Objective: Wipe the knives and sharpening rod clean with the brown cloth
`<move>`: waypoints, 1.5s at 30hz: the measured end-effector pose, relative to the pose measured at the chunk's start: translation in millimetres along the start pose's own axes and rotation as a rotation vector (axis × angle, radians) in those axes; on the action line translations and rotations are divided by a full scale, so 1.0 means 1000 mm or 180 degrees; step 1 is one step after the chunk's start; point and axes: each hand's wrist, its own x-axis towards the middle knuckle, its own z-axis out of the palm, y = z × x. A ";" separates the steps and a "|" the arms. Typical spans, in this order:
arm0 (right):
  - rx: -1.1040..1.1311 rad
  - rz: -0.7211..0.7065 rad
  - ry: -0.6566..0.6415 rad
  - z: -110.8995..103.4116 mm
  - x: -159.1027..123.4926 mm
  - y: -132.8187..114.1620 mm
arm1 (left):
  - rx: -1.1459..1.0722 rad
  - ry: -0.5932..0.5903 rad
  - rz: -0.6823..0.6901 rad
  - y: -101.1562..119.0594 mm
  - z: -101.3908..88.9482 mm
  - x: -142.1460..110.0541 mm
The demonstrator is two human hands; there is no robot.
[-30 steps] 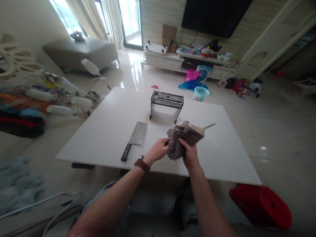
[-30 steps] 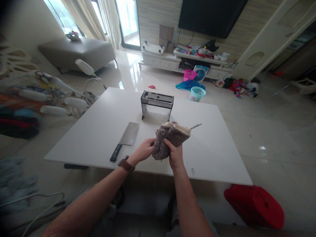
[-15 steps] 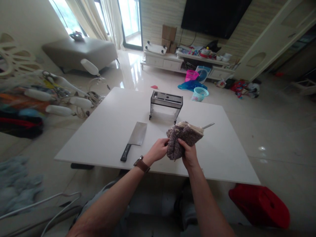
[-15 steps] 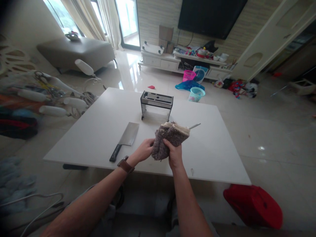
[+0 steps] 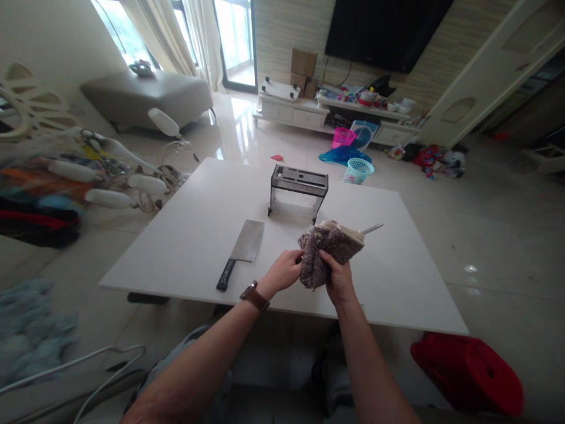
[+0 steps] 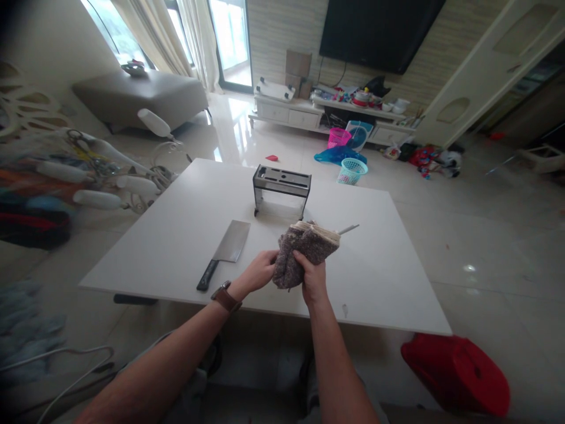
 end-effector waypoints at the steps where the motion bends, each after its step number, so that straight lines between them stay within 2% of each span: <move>1: -0.0016 -0.0010 -0.0006 0.000 0.000 0.000 | -0.0005 0.0004 0.0002 0.000 0.000 0.000; 45: 0.0039 -0.0009 -0.0045 0.000 0.000 0.005 | 0.0067 0.0004 -0.0010 0.003 -0.001 -0.002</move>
